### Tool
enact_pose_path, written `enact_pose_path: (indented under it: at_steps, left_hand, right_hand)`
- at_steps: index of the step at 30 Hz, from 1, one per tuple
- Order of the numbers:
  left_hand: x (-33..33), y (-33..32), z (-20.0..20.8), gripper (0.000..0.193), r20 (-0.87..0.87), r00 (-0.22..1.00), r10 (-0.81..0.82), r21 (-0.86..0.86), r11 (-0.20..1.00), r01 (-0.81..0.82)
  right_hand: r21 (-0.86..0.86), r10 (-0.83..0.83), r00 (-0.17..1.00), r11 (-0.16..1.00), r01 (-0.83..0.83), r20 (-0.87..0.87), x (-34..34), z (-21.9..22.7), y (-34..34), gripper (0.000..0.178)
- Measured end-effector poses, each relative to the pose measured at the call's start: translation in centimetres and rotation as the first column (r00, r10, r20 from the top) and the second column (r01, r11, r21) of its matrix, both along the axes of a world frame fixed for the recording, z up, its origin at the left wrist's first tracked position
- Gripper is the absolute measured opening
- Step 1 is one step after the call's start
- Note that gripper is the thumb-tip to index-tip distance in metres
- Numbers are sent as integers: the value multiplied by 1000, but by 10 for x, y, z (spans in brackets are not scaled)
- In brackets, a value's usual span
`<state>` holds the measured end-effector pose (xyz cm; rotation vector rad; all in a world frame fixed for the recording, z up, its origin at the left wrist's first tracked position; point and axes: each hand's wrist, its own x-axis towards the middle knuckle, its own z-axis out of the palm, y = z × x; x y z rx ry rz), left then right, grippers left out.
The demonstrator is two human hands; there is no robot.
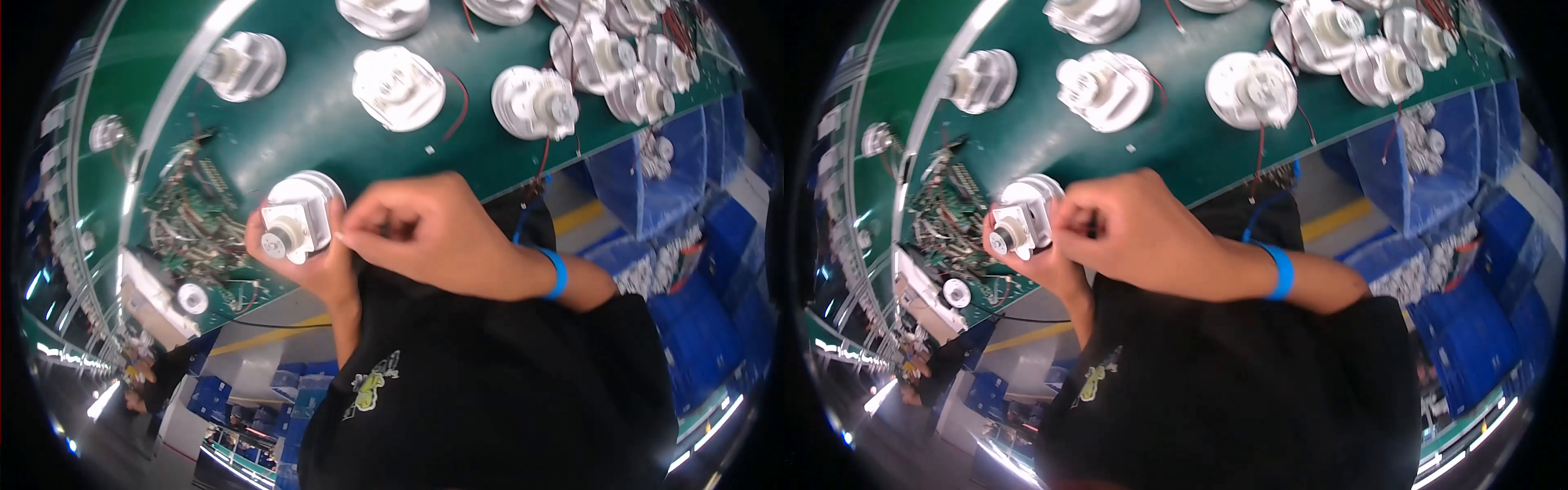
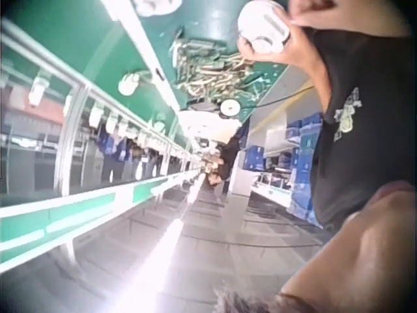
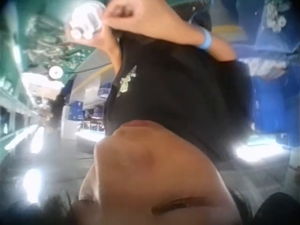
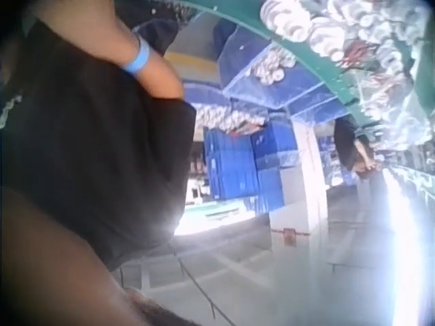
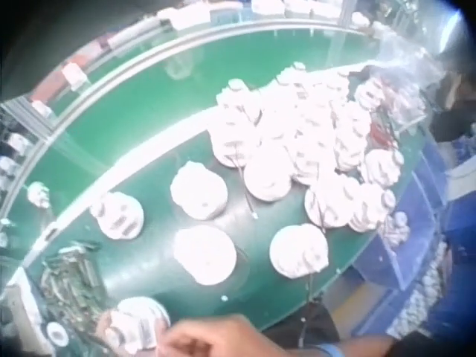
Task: The person assembles electronic components by hand, connecting wires to circuit boards and fitting the circuit boards into plastic housings.
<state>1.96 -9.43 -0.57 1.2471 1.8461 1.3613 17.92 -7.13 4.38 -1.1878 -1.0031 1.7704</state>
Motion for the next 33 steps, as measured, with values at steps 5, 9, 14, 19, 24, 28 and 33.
enact_pose_path:
  at_steps: [5, 9, 14, 19, 24, 28, 33]
  left_hand:
    - [9, -7, -25, 80, 54, 987, -151, 93, 985, 146]
    - [9, -13, -31, 84, 88, 976, -198, 82, 978, 191]
    - [13, -12, -28, 90, 108, 974, -199, 44, 980, 196]
    - [16, -7, -24, 89, 96, 978, -186, 56, 982, 181]
    - [9, -7, -28, 88, 94, 986, -136, 61, 990, 130]
    - [14, -6, -25, 84, 148, 976, -159, 38, 987, 155]
    - [13, -9, -24, 82, 165, 969, -182, 38, 983, 178]
  right_hand:
    - [-29, -26, 999, 999, 27, 46, -10, -23, -1, 16]
    - [-25, -65, 996, 997, 67, 66, -15, -33, -8, 12]
    - [-245, -81, 988, 968, 47, -130, -12, -34, -7, 15]
    - [-186, -72, 991, 981, 51, -109, -14, -37, -5, 14]
    - [-175, -33, 993, 984, 12, -115, -17, -33, 0, 11]
    - [-259, -81, 990, 965, 48, -117, -16, -30, 1, 15]
    - [-287, -96, 981, 957, 45, -166, -16, -36, -3, 13]
